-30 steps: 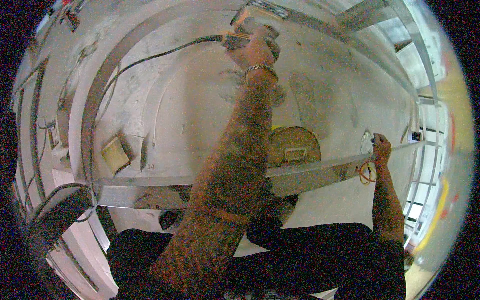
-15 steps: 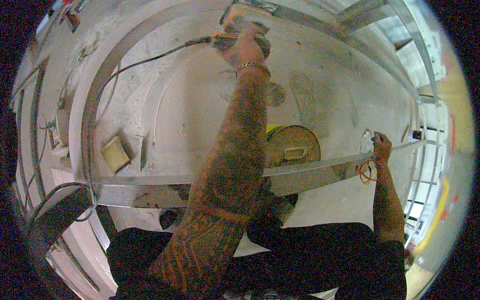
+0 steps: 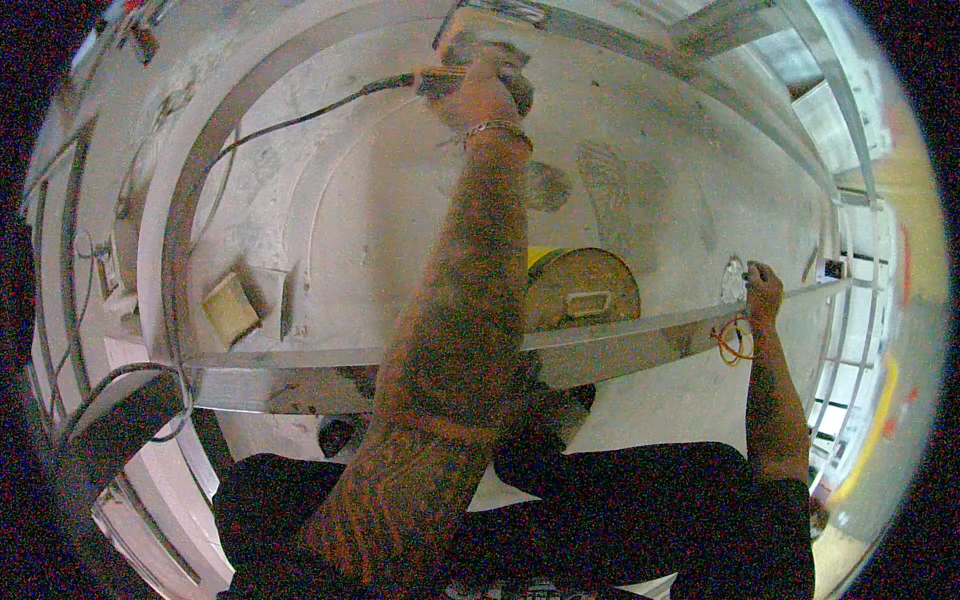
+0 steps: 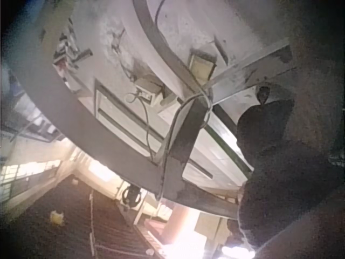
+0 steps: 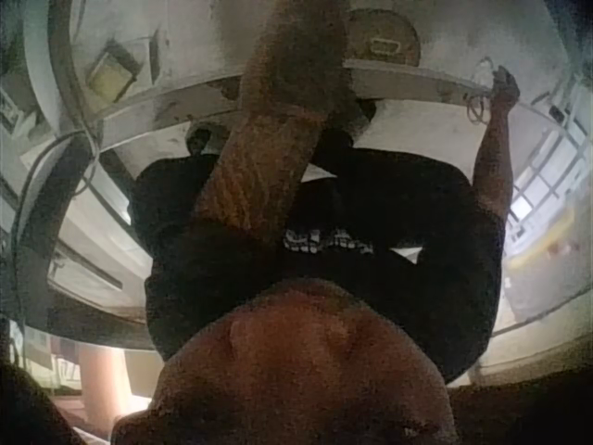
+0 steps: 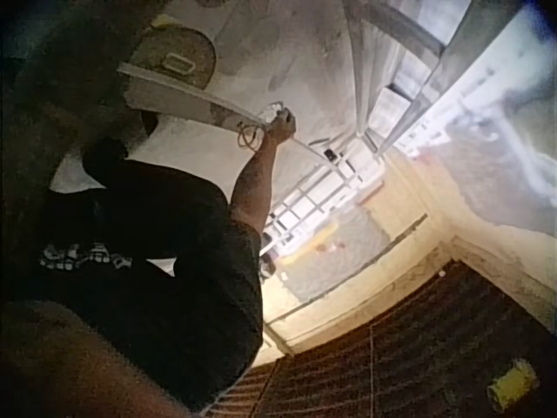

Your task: The person prepares a power sander by hand and uses it to sand the inner surface of a white circular fixture.

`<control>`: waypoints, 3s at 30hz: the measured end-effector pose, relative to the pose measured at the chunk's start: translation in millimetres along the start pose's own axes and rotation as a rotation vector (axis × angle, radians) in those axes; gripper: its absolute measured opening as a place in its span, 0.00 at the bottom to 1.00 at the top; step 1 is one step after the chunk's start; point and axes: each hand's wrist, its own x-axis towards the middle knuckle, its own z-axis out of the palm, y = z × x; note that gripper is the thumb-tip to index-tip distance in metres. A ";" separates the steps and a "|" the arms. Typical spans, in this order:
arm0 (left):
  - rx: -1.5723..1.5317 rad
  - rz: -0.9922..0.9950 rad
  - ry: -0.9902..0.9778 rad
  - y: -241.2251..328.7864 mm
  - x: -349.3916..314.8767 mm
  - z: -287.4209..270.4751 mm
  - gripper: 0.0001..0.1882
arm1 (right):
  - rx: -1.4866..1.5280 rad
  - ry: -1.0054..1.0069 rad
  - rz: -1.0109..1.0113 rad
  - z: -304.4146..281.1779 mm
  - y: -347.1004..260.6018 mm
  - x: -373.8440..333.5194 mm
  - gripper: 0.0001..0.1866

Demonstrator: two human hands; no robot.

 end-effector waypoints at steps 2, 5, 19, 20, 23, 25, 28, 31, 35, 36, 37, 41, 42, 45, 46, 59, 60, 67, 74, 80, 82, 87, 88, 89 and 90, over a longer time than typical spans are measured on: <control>-0.092 -0.158 0.019 25.9 -35.7 17.5 0.39 | -0.045 0.019 -0.003 -21.9 5.7 0.2 0.16; -0.035 -0.188 0.018 44.1 -38.3 16.8 0.37 | -0.020 0.000 -0.020 -9.7 4.5 1.5 0.16; 0.164 -0.086 0.007 24.3 -25.6 8.0 0.39 | -0.058 -0.007 -0.099 6.8 19.8 9.4 0.17; 0.166 -0.086 0.008 25.2 -25.8 7.5 0.39 | -0.030 -0.004 -0.086 8.5 14.0 6.7 0.17; 0.020 -0.100 -0.023 33.9 -35.8 13.1 0.38 | -0.001 0.010 -0.049 -2.7 11.9 4.9 0.16; 0.070 -0.177 -0.018 47.6 -48.0 14.9 0.38 | 0.007 0.014 -0.022 -10.8 13.3 3.8 0.16; 0.036 -0.247 0.091 41.0 -34.4 17.1 0.38 | -0.008 -0.013 -0.040 -2.9 5.7 4.1 0.17; 0.212 -0.035 0.089 23.5 -32.7 14.0 0.37 | -0.086 -0.005 -0.015 -5.9 19.4 12.8 0.17; 0.075 0.012 0.036 16.0 -13.9 1.9 0.37 | -0.070 -0.017 -0.170 27.9 9.7 3.1 0.16; 0.049 -0.080 0.013 20.5 -28.9 6.6 0.37 | -0.023 -0.004 -0.062 11.7 8.2 -2.0 0.16; 0.024 -0.173 -0.009 26.5 -40.5 10.6 0.37 | -0.046 0.014 -0.048 -1.9 26.7 3.1 0.16; 0.013 -0.184 -0.081 42.5 -34.6 11.1 0.38 | -0.116 0.032 -0.284 -2.3 31.4 12.2 0.16; 0.050 -0.182 -0.018 40.8 -33.1 10.5 0.38 | -0.049 0.020 -0.143 2.0 21.6 10.1 0.15; 0.148 -0.135 0.056 34.1 -30.5 11.9 0.39 | -0.086 0.014 -0.088 4.1 9.5 5.3 0.16; 0.210 -0.096 0.065 31.8 -29.8 13.0 0.39 | -0.088 0.016 -0.092 2.1 9.0 5.9 0.16; 0.274 -0.104 0.011 18.1 -24.4 9.8 0.41 | -0.037 -0.012 -0.083 1.3 6.8 5.4 0.17; 0.209 -0.110 -0.025 17.1 -23.7 9.4 0.42 | -0.044 0.000 -0.074 0.5 7.2 3.5 0.17; 0.024 -0.220 0.046 25.1 -29.1 11.2 0.41 | -0.013 0.010 0.005 -0.3 10.8 4.3 0.16; 0.083 -0.111 -0.028 16.6 -13.4 6.4 0.40 | -0.015 -0.003 -0.064 7.5 10.9 6.0 0.16; -0.028 -0.182 -0.010 15.5 -17.2 9.8 0.39 | -0.079 0.024 -0.027 -9.3 -5.7 -4.5 0.18; -0.008 -0.125 -0.018 18.1 0.8 4.4 0.38 | -0.060 0.022 -0.042 2.9 -6.6 -0.2 0.18; -0.109 -0.178 -0.047 41.3 -19.6 2.1 0.37 | -0.090 0.028 -0.073 -13.3 14.5 2.8 0.17; -0.195 -0.183 -0.018 49.9 -27.0 3.5 0.37 | -0.090 0.029 -0.072 -13.5 14.2 2.2 0.17; -0.196 -0.188 -0.019 52.0 -28.6 6.9 0.37 | -0.074 0.037 -0.075 -15.3 15.0 1.5 0.17; -0.179 -0.096 0.051 52.9 -22.3 7.9 0.38 | -0.047 0.036 -0.084 -9.8 11.1 1.7 0.17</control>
